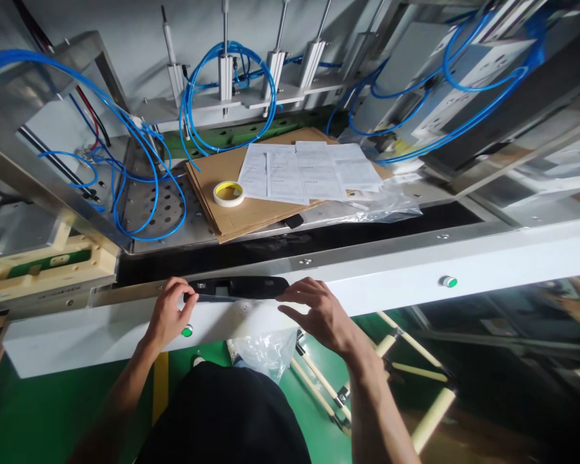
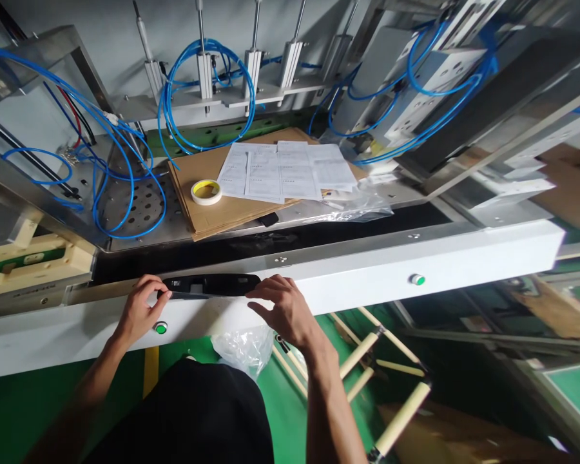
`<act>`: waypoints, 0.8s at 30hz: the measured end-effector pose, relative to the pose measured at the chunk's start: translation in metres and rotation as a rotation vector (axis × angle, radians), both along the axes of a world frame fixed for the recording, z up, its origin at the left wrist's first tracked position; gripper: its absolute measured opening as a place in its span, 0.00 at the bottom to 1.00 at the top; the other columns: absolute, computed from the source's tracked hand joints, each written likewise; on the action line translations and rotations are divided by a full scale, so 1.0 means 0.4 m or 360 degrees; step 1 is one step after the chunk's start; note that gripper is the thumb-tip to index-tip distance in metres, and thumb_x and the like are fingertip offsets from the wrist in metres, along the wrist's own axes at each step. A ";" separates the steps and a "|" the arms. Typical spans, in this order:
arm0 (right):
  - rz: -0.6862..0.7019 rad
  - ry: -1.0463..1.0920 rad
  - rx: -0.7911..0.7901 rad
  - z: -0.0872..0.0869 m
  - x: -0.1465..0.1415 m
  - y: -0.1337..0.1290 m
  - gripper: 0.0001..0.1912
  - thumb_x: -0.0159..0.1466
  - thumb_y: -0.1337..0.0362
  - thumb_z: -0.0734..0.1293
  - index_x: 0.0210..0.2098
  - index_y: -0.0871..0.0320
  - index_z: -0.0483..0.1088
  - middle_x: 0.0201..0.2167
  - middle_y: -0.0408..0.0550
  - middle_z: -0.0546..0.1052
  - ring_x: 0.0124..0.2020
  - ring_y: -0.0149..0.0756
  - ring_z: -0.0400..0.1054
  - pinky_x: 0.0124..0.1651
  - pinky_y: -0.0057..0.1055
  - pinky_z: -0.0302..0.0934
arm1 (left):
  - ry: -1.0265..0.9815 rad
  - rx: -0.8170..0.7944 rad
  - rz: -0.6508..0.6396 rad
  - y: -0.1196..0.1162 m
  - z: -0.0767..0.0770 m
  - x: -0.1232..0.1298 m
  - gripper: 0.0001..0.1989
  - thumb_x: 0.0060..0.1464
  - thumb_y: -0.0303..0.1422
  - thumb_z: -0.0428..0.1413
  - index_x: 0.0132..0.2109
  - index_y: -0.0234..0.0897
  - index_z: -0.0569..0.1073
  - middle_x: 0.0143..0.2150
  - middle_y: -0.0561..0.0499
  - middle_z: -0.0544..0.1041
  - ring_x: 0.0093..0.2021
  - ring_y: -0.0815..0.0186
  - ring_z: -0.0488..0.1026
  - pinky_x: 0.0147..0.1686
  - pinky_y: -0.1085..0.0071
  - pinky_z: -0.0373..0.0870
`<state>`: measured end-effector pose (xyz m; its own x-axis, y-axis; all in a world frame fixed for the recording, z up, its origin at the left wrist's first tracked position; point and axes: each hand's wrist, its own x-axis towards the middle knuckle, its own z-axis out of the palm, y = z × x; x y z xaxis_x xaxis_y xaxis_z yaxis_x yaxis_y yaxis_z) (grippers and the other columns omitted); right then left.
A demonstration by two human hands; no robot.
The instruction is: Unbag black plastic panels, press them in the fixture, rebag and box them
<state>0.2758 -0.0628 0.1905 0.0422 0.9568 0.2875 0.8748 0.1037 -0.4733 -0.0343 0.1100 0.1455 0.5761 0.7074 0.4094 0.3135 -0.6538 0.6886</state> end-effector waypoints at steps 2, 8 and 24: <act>-0.0036 0.0128 -0.0029 0.006 0.012 -0.003 0.08 0.72 0.61 0.70 0.43 0.51 0.83 0.39 0.49 0.85 0.41 0.44 0.77 0.49 0.46 0.69 | -0.0007 -0.0040 -0.0006 0.003 0.003 0.000 0.06 0.66 0.32 0.56 0.38 0.40 0.74 0.41 0.49 0.73 0.42 0.64 0.74 0.44 0.68 0.72; -0.0221 0.0655 -0.0268 0.002 0.064 0.017 0.13 0.70 0.54 0.70 0.43 0.53 0.83 0.38 0.49 0.85 0.38 0.41 0.80 0.44 0.36 0.74 | -0.0031 -0.0184 0.0006 0.016 0.005 -0.002 0.06 0.64 0.34 0.59 0.37 0.40 0.76 0.40 0.51 0.74 0.36 0.66 0.71 0.38 0.70 0.71; -0.0199 -0.0422 0.0271 -0.123 -0.289 0.166 0.23 0.78 0.57 0.61 0.67 0.61 0.69 0.61 0.58 0.78 0.64 0.48 0.69 0.69 0.48 0.59 | -0.0171 0.0048 0.0484 -0.016 0.001 -0.028 0.07 0.66 0.37 0.59 0.48 0.41 0.75 0.44 0.48 0.78 0.41 0.62 0.75 0.44 0.64 0.75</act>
